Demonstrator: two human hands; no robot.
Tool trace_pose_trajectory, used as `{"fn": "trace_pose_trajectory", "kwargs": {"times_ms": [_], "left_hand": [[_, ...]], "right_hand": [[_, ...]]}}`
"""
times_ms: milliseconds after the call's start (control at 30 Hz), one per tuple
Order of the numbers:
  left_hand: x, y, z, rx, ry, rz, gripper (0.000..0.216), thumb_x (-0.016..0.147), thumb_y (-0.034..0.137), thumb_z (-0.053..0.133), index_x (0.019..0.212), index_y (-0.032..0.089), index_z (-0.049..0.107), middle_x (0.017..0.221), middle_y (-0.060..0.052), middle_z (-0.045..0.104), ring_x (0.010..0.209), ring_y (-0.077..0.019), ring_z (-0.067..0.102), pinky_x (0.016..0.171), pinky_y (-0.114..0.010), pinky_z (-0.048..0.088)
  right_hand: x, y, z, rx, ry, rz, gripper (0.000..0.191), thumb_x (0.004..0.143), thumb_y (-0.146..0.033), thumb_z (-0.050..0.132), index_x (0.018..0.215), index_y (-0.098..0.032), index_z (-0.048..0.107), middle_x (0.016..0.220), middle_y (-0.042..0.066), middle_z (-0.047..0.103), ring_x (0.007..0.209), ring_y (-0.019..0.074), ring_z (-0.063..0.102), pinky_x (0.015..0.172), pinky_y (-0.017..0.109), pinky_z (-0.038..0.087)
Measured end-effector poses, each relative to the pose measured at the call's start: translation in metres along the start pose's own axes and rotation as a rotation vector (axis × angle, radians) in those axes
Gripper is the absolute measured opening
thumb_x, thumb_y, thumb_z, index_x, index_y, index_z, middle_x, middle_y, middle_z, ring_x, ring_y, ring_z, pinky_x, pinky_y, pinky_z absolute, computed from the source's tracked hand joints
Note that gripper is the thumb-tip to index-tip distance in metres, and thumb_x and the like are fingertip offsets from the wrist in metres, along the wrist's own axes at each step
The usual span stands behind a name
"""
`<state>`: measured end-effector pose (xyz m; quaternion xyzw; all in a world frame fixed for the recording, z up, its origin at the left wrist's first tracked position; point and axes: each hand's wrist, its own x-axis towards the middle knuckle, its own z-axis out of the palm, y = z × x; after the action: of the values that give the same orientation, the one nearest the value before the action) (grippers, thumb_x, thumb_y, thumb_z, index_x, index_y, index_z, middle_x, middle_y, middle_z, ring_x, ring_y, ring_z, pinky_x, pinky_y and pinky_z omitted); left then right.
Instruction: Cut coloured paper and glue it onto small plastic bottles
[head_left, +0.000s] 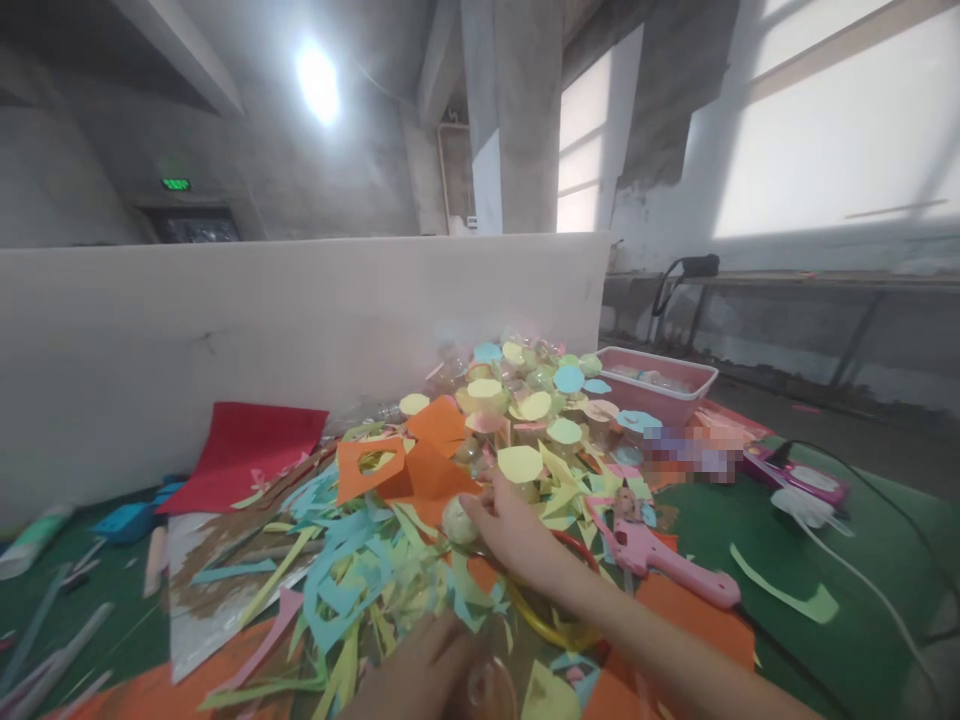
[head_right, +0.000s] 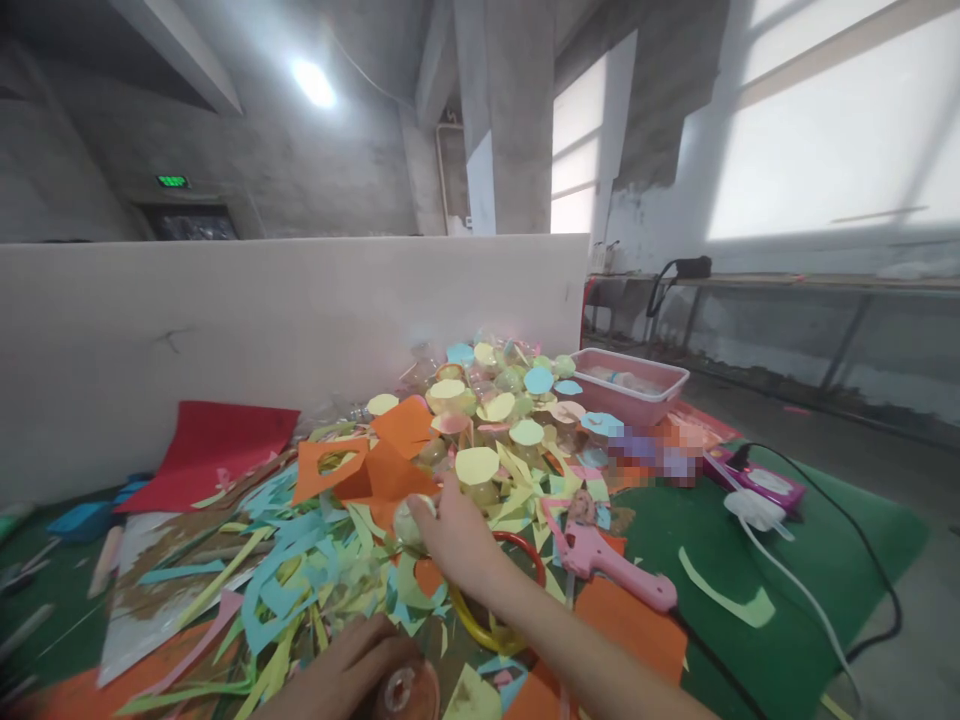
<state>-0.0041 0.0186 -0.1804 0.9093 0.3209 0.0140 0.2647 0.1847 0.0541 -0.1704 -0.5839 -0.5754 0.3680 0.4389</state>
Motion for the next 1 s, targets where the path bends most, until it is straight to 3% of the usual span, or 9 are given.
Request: {"fn": "trace_pose_trajectory", "kwargs": {"times_ms": [133,233,333,433,533,700,800,1000], "left_hand": [[-0.004,0.004,0.002,-0.04,0.066,-0.018,0.028,0.082,0.034,0.06,0.109,0.028,0.063,0.11,-0.004,0.062,0.099,-0.0208,0.059,0.085,-0.029,0.047],[-0.01,0.015,-0.004,-0.086,0.092,-0.03,0.025,0.085,0.035,0.056,0.108,0.03,0.064,0.108,-0.003,0.061,0.098,-0.0201,0.059,0.081,-0.027,0.048],[-0.013,0.027,-0.012,-0.146,0.089,-0.048,0.024,0.086,0.04,0.056,0.105,0.031,0.066,0.104,-0.002,0.062,0.094,-0.0191,0.059,0.08,-0.026,0.048],[-0.011,0.037,-0.016,-0.225,0.11,-0.082,0.025,0.087,0.044,0.054,0.108,0.033,0.065,0.105,-0.001,0.062,0.092,-0.0176,0.06,0.083,-0.027,0.047],[-0.007,0.041,-0.014,-0.29,0.156,-0.095,0.029,0.087,0.045,0.056,0.112,0.033,0.064,0.107,-0.001,0.063,0.095,-0.0182,0.059,0.084,-0.027,0.047],[0.002,0.034,0.001,-0.263,0.25,-0.07,0.029,0.088,0.044,0.058,0.113,0.031,0.063,0.111,-0.002,0.064,0.102,-0.0207,0.057,0.088,-0.031,0.047],[0.005,0.025,0.008,-0.182,0.295,-0.019,0.027,0.088,0.044,0.058,0.113,0.033,0.064,0.111,-0.001,0.065,0.103,-0.0223,0.055,0.09,-0.035,0.047],[0.006,0.014,0.015,-0.122,0.31,-0.039,0.03,0.087,0.046,0.059,0.115,0.035,0.064,0.113,-0.001,0.066,0.104,-0.0223,0.054,0.087,-0.032,0.048]], "right_hand": [[-0.023,-0.015,-0.008,-0.458,0.055,-0.071,0.041,0.096,-0.044,0.043,0.122,-0.015,0.055,0.101,0.015,0.069,0.095,0.0301,0.065,0.077,0.037,0.046],[-0.055,-0.012,-0.037,-0.762,0.103,-0.135,0.031,0.096,-0.04,0.043,0.104,-0.018,0.065,0.097,0.013,0.071,0.094,0.0305,0.065,0.078,0.038,0.047],[-0.086,0.011,-0.084,-0.914,0.176,-0.232,0.032,0.097,-0.039,0.04,0.101,-0.022,0.066,0.093,0.009,0.072,0.086,0.0268,0.067,0.074,0.036,0.048],[-0.106,0.043,-0.132,-1.102,0.282,-0.325,0.035,0.098,-0.039,0.037,0.113,-0.021,0.063,0.106,0.011,0.071,0.096,0.0287,0.065,0.079,0.039,0.048],[-0.117,0.069,-0.16,-1.244,0.315,-0.293,0.04,0.096,-0.046,0.042,0.12,-0.02,0.061,0.107,0.013,0.068,0.093,0.0309,0.064,0.078,0.042,0.048],[-0.116,0.094,-0.162,-1.274,0.278,-0.183,0.044,0.092,-0.049,0.051,0.122,-0.018,0.059,0.099,0.014,0.068,0.085,0.0313,0.064,0.074,0.043,0.049],[-0.112,0.103,-0.157,-1.215,0.23,-0.181,0.039,0.094,-0.044,0.047,0.12,-0.018,0.061,0.101,0.015,0.069,0.087,0.0321,0.064,0.078,0.046,0.05],[-0.117,0.093,-0.166,-0.717,0.264,-0.074,0.044,0.095,-0.045,0.037,0.123,-0.017,0.057,0.119,0.016,0.066,0.106,0.0293,0.063,0.089,0.04,0.051]]}}
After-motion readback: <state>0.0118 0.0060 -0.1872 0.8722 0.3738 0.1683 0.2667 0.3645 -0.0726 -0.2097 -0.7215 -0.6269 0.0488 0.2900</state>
